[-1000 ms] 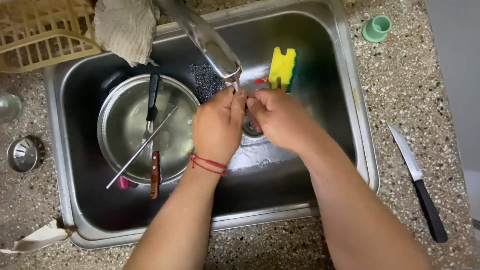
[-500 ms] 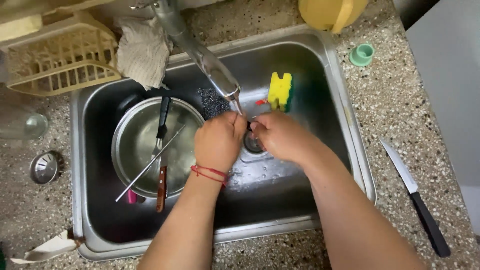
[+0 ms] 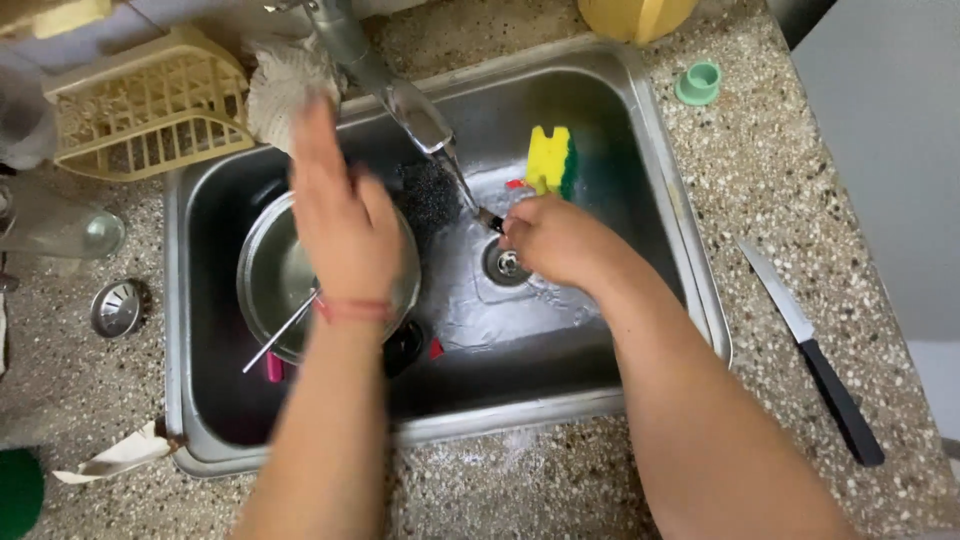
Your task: Washing a paintbrush in a sink by scrubbing the bristles under water and drying it with a cloth.
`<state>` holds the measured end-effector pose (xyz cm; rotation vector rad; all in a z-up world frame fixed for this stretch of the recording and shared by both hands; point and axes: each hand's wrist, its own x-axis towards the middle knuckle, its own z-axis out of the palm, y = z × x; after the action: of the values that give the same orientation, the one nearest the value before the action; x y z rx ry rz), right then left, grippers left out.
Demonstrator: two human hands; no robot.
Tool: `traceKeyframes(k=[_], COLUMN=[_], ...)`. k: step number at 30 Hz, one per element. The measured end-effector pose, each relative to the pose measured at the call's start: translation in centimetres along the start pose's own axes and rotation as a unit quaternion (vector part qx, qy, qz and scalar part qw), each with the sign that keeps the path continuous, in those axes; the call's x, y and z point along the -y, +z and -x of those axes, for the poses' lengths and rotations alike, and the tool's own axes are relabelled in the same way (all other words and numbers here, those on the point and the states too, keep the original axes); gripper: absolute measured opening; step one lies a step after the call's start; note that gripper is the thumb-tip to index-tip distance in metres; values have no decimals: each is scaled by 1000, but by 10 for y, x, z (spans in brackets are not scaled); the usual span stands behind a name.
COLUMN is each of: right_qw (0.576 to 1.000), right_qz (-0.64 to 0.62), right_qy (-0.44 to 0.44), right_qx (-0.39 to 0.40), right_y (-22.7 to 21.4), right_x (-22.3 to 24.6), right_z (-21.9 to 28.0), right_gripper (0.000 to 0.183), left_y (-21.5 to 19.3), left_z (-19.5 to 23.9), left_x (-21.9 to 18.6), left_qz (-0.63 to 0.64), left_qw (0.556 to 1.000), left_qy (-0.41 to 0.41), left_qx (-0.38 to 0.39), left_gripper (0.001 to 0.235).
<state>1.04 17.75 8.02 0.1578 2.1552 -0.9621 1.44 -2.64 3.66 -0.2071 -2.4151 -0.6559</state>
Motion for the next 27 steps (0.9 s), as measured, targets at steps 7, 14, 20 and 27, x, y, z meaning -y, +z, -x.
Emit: traceKeyframes(k=[7, 14, 20, 27], right_qw=[999, 994, 944, 940], right_qz=[-2, 11, -137, -129], right_qy=[-51, -91, -271, -258], right_qx=[1, -51, -133, -185], right_y=[-5, 7, 57, 55], right_x=[-7, -6, -30, 3], right_z=[-9, 3, 5, 115], right_gripper=[33, 35, 24, 29], left_y=[13, -13, -44, -73], left_z=[-118, -71, 59, 65], left_x=[77, 56, -27, -96], left_qz=[-283, -175, 181, 420], left_qw=[943, 958, 937, 867], left_qy=[151, 32, -175, -204], left_qx=[90, 223, 243, 175], left_gripper=[42, 67, 44, 40])
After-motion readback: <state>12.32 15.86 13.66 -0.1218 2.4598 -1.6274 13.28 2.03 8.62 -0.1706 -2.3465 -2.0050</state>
